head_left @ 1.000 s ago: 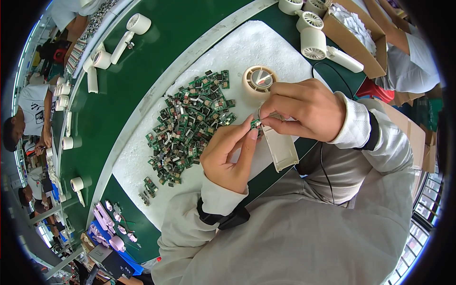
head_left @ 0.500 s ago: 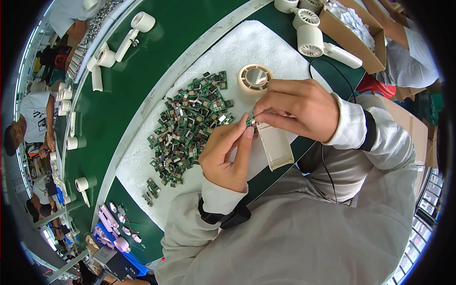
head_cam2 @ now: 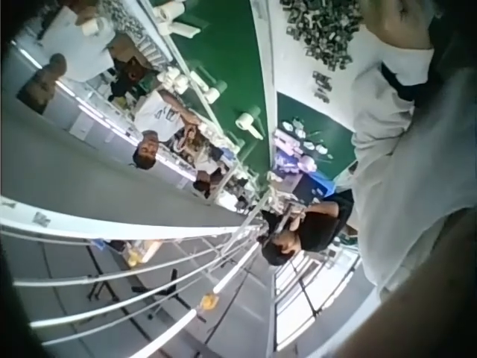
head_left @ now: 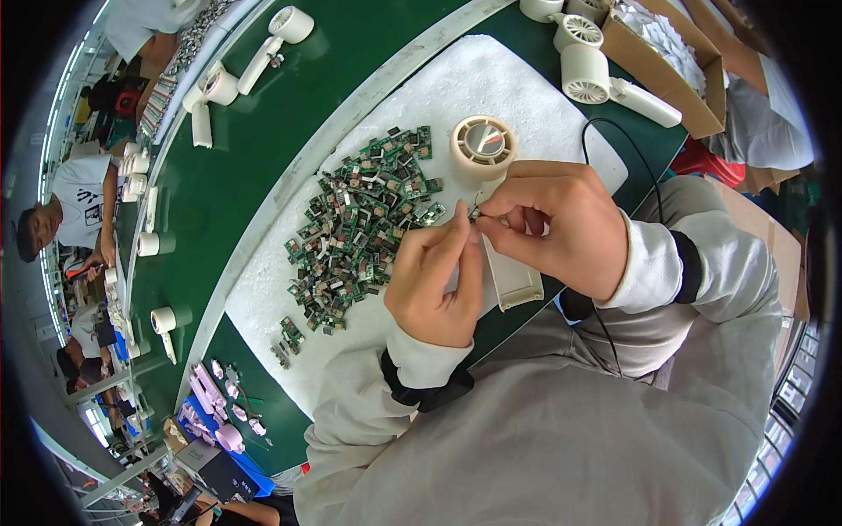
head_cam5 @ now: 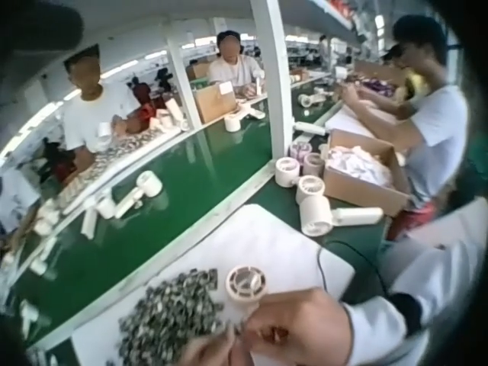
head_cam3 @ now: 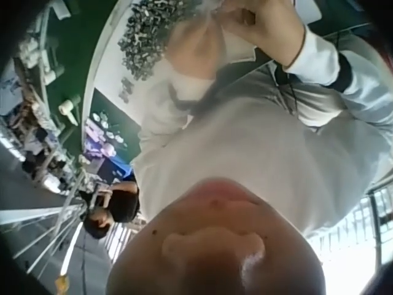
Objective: The person picks up a circuit board and a plastic housing, connects a wire to the board, and presses it into the housing. They then reach for a fan assembly, place it onto the housing, and set the unit on the conveyor belt before repeating the process.
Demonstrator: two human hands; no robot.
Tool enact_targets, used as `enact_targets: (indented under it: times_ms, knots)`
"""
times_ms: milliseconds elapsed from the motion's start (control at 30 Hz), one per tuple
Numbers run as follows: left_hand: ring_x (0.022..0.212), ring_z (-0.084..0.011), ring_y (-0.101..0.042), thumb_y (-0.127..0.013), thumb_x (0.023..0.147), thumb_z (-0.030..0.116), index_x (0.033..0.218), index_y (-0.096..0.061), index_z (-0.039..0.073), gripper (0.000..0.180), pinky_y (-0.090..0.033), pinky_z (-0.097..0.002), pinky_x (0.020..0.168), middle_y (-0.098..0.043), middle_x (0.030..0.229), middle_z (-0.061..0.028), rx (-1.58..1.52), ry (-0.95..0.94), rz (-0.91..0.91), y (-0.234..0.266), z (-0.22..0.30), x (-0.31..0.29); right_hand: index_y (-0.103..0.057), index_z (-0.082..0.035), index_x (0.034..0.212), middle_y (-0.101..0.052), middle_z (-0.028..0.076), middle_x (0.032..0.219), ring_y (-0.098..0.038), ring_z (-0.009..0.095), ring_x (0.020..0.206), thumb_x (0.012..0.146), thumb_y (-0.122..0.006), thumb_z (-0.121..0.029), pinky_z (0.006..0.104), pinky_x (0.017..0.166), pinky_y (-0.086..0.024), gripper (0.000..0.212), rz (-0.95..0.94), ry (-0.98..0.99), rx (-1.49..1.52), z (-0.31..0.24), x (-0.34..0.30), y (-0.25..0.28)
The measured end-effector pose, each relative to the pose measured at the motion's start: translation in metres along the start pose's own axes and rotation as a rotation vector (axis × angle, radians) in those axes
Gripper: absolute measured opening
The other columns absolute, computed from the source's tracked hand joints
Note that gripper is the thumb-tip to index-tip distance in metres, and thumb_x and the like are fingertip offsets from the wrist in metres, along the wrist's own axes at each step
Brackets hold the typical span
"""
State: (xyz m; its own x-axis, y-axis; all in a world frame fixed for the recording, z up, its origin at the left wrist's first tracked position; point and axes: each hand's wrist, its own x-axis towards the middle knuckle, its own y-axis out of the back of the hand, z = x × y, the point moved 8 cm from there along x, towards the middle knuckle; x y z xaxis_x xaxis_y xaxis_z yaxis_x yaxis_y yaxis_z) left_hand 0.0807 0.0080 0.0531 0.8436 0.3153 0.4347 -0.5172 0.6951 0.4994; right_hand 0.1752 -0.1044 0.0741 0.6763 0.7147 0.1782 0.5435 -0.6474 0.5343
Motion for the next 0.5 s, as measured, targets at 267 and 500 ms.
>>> enact_targets:
  times_ms: [267,500]
  knots:
    - [0.085,-0.0222,-0.066,-0.069,0.086,-0.005,0.124,-0.067,0.001,0.039,-0.053,-0.0320,0.075,-0.064,0.104,-0.0135,-0.041,-0.019,-0.042,-0.002,0.001,0.006,-0.069,0.000,0.084,-0.061,0.007,0.074,-0.055,0.013,0.056,0.079,-0.076,0.000,0.0278,0.053,-0.044,0.009,-0.072,0.075,-0.048,0.002,0.014,0.010]
    - [0.118,-0.0357,-0.054,-0.068,0.087,0.004,0.132,-0.060,0.005,0.046,-0.042,-0.0499,0.104,-0.056,0.125,-0.0182,0.340,-0.159,-0.014,0.009,0.008,0.018,-0.067,0.000,0.101,-0.063,0.004,0.078,-0.056,0.012,0.059,0.091,-0.068,-0.008,0.0263,0.054,-0.045,0.013,-0.127,-0.024,-0.048,0.001,0.034,0.048]
